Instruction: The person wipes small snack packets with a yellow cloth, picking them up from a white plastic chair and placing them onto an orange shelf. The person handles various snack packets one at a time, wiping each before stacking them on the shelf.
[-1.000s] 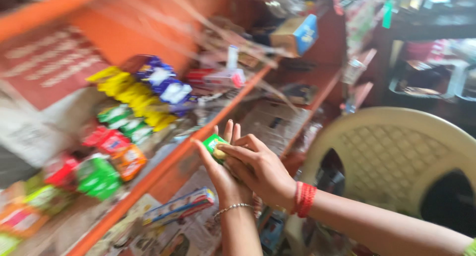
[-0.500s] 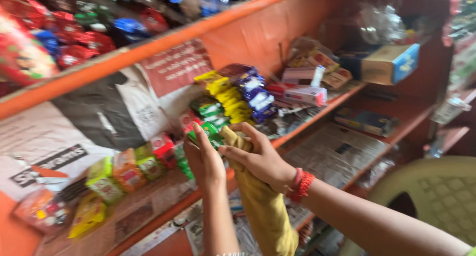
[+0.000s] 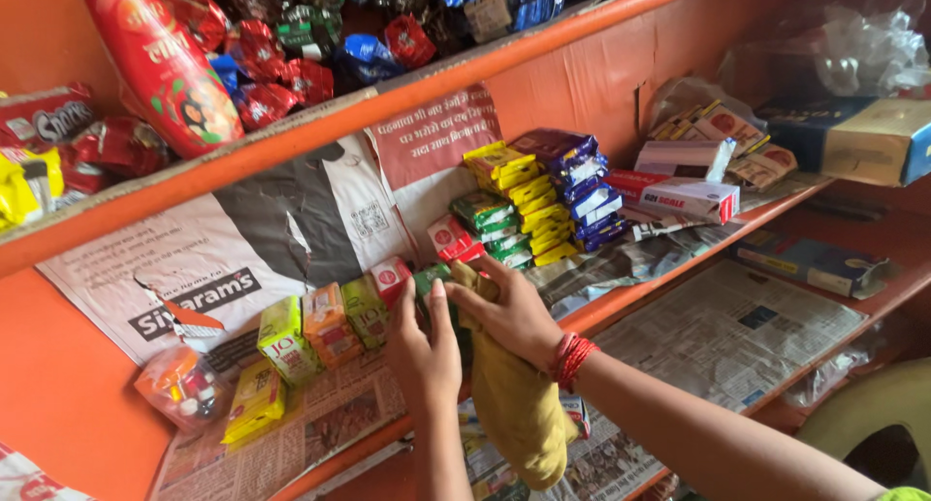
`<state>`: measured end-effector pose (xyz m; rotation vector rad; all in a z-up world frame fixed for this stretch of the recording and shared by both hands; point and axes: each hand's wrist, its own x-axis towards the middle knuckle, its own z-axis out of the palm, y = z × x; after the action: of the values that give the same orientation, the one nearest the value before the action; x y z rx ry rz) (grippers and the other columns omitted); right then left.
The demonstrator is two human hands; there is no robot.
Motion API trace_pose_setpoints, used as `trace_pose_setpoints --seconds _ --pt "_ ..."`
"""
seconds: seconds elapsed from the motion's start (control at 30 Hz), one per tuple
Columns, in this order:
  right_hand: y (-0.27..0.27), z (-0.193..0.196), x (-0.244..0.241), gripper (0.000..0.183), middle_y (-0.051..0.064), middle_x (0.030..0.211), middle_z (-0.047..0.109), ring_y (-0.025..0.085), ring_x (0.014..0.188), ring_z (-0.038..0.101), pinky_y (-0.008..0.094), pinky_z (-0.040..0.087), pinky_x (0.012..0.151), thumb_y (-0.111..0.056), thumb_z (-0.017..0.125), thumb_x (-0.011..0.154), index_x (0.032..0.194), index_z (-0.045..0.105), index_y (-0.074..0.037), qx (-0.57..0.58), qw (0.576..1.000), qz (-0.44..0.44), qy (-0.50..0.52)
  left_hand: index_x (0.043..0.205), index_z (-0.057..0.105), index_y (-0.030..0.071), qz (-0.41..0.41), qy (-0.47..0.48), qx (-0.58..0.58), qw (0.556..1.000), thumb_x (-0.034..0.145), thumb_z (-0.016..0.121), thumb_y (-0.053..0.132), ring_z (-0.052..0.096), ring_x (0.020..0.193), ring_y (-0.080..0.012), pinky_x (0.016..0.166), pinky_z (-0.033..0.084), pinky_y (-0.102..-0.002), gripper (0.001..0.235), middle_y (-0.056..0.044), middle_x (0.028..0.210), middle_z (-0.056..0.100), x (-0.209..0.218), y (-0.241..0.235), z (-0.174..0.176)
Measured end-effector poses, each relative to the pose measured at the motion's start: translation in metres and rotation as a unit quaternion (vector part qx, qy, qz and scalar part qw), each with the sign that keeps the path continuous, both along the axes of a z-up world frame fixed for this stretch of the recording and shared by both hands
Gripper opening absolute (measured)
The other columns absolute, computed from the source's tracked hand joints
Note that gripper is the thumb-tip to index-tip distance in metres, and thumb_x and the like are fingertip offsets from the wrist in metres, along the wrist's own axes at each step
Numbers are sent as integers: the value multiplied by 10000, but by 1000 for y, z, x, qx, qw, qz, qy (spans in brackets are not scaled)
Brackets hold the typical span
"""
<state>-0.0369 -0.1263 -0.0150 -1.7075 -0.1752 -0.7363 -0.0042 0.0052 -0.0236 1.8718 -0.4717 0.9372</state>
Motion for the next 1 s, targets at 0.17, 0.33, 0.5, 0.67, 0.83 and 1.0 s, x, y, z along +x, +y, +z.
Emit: trace_pose_setpoints --seconds 0.17,0.33,0.5,0.67,0.83,1.0 --pt "-5 -1 -6 521 97 1089 778 115 981 714 298 572 858 -386 738 893 1258 667 -22 -40 999 11 -20 1374 598 -32 -55 0 -11 998 1014 576 402 634 1250 -381 1018 489 -425 565 -261 1357 643 0 4 -3" --pt "-3 0 -7 533 69 1086 780 81 965 686 283 581 839 -379 752 881 1265 665 -19 -12 999 47 -20 1401 568 -29 -51 50 -8 997 1024 549 405 687 1161 -365 926 545 -412 575 -264 1256 684 -7 5 -2" --pt "-3 -1 -12 531 76 1020 770 74 923 673 296 574 811 -377 786 869 1231 660 -10 -31 999 20 -26 1360 614 -8 -36 68 -12 997 1009 565 396 742 1020 -366 820 571 -427 538 -258 1095 740 -16 4 4" --pt "-2 -4 -24 509 115 993 768 118 913 703 319 574 811 -333 819 835 1225 668 -43 -59 997 -9 -41 1274 686 0 56 -5 15 998 1007 600 352 732 979 -383 806 560 -452 450 -246 1091 748 -32 0 0" --pt "-4 -10 -42 510 131 1024 760 143 958 721 333 574 830 -280 814 844 1263 633 -52 -64 994 -30 -79 1309 647 -6 99 -60 20 993 1024 603 301 652 1142 -410 939 512 -490 421 -213 1235 691 -57 -11 -16" --pt "-18 -15 -65 457 140 998 752 134 924 715 332 578 806 -233 790 874 1254 635 -34 -71 994 -34 -80 1348 589 4 88 -206 48 973 1021 571 150 433 1451 -437 1209 327 -570 359 -168 1418 590 -91 -34 -37"
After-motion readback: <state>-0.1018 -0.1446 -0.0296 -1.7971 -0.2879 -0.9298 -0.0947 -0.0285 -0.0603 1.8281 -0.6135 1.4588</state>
